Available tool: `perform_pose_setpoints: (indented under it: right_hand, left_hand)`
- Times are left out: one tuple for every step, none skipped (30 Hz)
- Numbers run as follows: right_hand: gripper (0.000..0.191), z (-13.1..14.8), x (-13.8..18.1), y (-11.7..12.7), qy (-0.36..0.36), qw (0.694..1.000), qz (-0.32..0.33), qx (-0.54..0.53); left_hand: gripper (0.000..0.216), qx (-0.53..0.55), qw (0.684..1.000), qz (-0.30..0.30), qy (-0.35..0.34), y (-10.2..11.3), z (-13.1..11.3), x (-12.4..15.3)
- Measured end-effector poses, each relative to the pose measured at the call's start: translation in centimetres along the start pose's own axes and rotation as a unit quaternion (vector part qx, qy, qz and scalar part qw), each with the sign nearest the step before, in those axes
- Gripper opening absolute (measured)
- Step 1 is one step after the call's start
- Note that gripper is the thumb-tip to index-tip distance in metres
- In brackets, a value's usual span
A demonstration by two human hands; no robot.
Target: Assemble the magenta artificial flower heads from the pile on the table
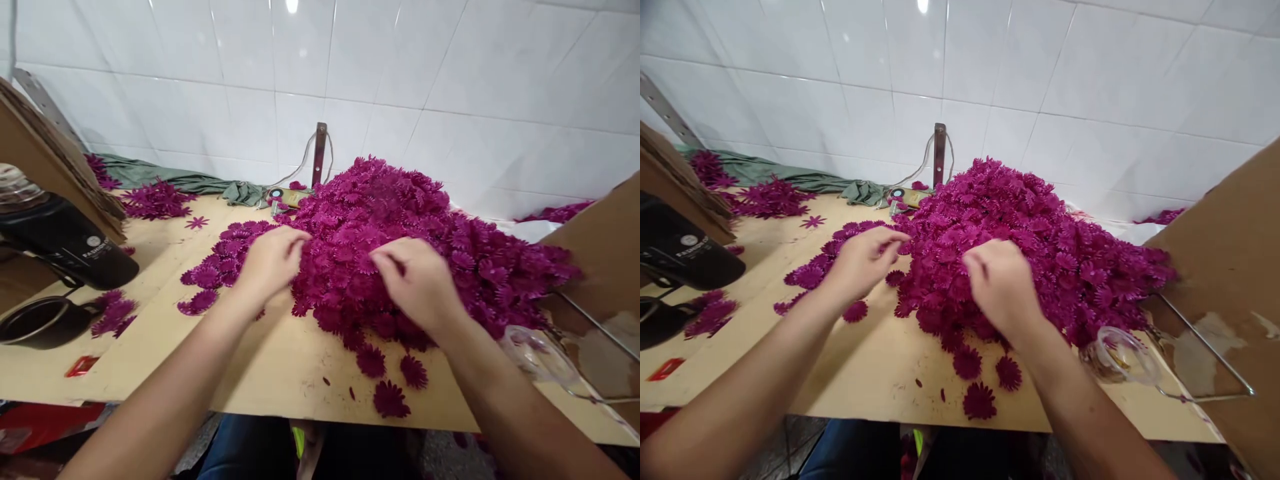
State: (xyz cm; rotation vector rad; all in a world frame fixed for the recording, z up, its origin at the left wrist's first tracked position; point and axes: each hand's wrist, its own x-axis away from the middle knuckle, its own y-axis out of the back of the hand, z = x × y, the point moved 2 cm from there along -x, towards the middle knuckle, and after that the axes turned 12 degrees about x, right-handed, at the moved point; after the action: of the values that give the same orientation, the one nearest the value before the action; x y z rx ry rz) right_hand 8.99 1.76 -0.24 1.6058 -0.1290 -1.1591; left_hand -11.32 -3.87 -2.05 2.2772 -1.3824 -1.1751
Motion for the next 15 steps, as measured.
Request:
perform_pose_setpoints:
  right_hand:
    - [0.022,2.0,0.1,-0.5,0.048,0.996,0.059,-0.036]
    - [0.024,4.0,0.2,-1.3,0.083,0.989,0.109,-0.057]
    - [0.025,5.8,0.1,-2.1,0.11,0.981,0.144,-0.061]
    - [0.025,7.5,-0.1,-3.2,0.14,0.972,0.181,-0.06]
    - [0.024,9.1,-0.3,-4.3,0.157,0.963,0.214,-0.054]
    - [0.025,10.6,-0.7,-5.5,0.181,0.954,0.235,-0.052]
    - [0.025,11.9,-1.1,-6.7,0.183,0.95,0.249,-0.034]
    - [0.027,13.0,-1.5,-7.7,0.177,0.951,0.253,-0.018]
    - [0.029,14.0,-2.0,-8.8,0.164,0.948,0.272,0.0]
    - [0.03,14.7,-2.3,-9.7,0.15,0.944,0.293,0.014]
    - [0.032,15.3,-2.6,-10.5,0.137,0.941,0.31,0.021]
    - [0.032,15.8,-2.8,-11.1,0.126,0.936,0.328,0.027]
    - [0.032,16.1,-2.9,-11.5,0.119,0.932,0.342,0.029]
    - [0.031,16.3,-2.9,-11.8,0.116,0.928,0.353,0.03]
    - [0.03,16.4,-2.8,-11.9,0.119,0.925,0.358,0.029]
  left_hand:
    - [0.026,-0.012,0.999,-0.02,0.03,1.5,1.3,0.8]
    - [0.024,-0.021,0.997,-0.037,0.059,2.8,2.5,1.6]
    - [0.023,-0.028,0.994,-0.058,0.09,3.9,3.6,2.4]
    - [0.024,-0.035,0.988,-0.079,0.127,4.7,4.7,3.2]
    - [0.024,-0.038,0.982,-0.102,0.157,5.3,5.6,4.0]
    - [0.025,-0.034,0.975,-0.13,0.177,5.5,6.3,4.8]
    - [0.025,-0.024,0.97,-0.153,0.187,5.6,6.9,5.5]
    - [0.026,-0.009,0.965,-0.177,0.194,5.4,7.4,6.2]
    - [0.025,0.008,0.961,-0.195,0.197,5.2,7.8,6.8]
    - [0.025,0.026,0.958,-0.208,0.198,4.9,8.1,7.3]
    - [0.025,0.042,0.955,-0.215,0.199,4.6,8.4,7.6]
    - [0.024,0.054,0.954,-0.218,0.197,4.4,8.5,7.9]
    - [0.023,0.062,0.956,-0.215,0.192,4.3,8.6,8.0]
    - [0.022,0.066,0.958,-0.209,0.185,4.2,8.6,8.1]
    - [0.022,0.066,0.961,-0.201,0.177,4.1,8.5,8.1]
